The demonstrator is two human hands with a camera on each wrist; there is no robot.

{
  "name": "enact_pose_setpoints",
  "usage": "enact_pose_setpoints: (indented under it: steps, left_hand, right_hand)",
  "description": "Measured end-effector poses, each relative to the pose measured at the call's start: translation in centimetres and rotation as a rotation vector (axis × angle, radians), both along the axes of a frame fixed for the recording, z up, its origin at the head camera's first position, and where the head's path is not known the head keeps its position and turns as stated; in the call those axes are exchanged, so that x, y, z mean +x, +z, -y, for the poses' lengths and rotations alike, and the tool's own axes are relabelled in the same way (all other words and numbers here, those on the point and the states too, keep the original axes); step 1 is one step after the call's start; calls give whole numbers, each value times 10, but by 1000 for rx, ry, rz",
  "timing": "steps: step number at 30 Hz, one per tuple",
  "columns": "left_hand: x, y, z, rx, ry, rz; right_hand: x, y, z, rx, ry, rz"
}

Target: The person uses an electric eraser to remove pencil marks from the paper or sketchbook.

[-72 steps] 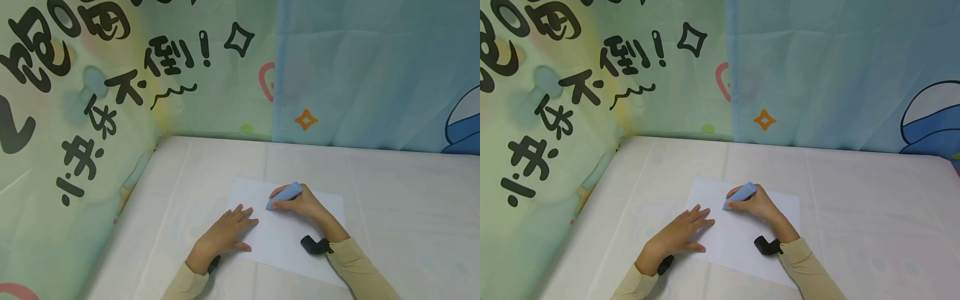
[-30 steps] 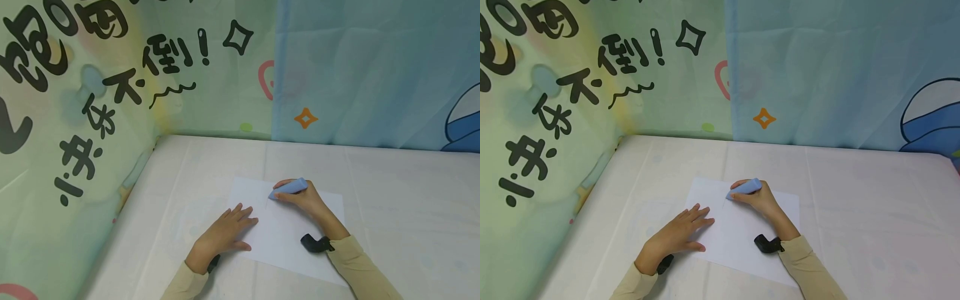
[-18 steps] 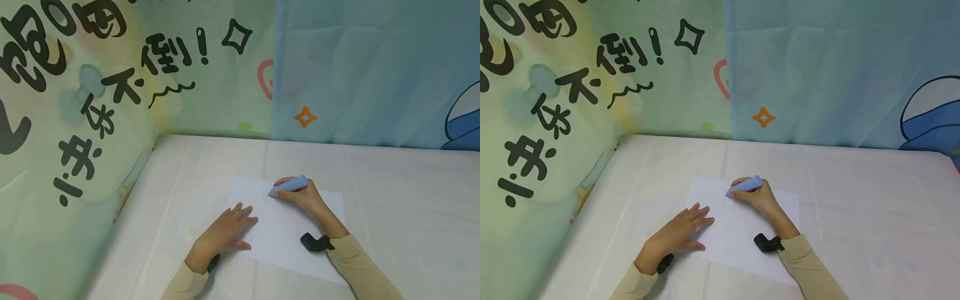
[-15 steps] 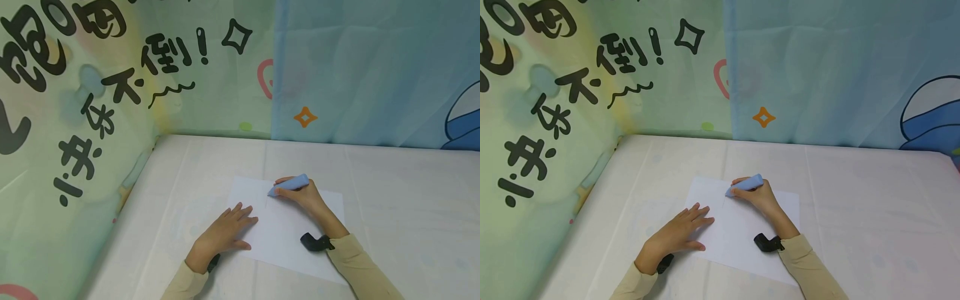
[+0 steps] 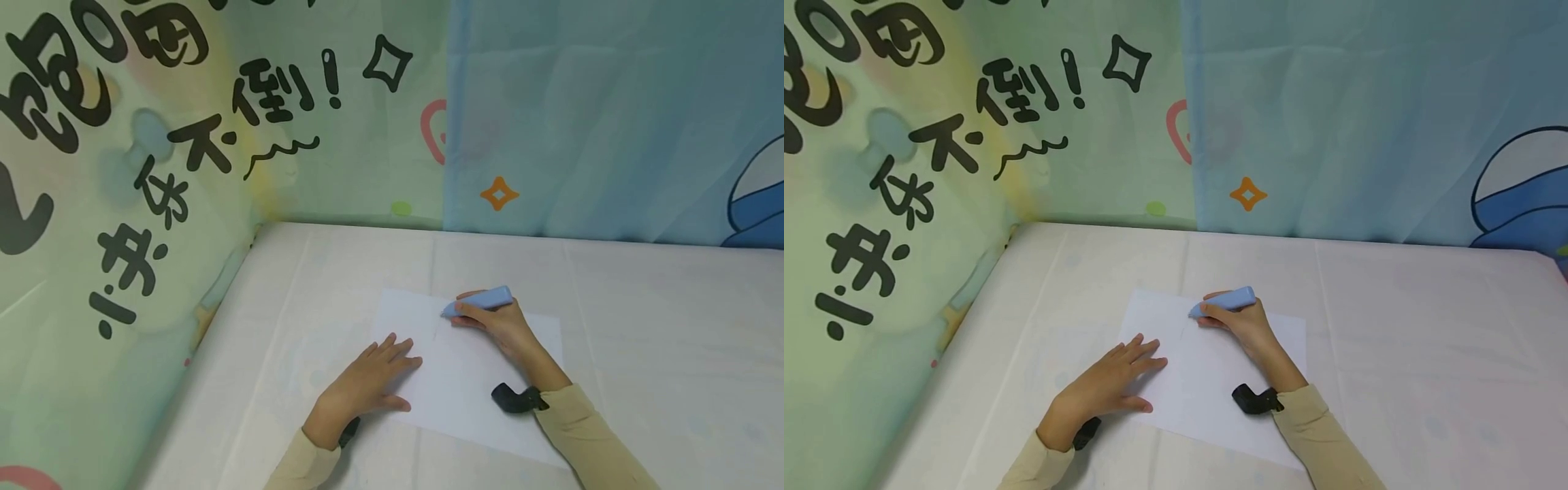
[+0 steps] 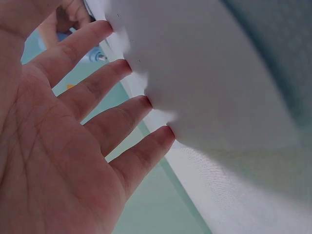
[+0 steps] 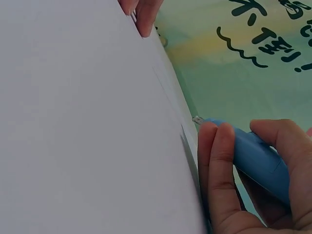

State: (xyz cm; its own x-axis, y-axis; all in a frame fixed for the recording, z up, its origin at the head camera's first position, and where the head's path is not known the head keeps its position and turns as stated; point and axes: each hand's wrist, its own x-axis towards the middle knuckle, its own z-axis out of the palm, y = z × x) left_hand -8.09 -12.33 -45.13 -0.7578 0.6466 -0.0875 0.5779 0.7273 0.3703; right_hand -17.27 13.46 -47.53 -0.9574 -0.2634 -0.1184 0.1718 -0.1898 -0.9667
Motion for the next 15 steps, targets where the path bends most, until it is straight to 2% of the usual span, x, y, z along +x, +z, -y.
enact_pose_setpoints:
  steps: [15]
  left_hand:
    - [0,0,-1,-39,6,-16]
  right_hand:
    - [1,-2,1,109,24,-8]
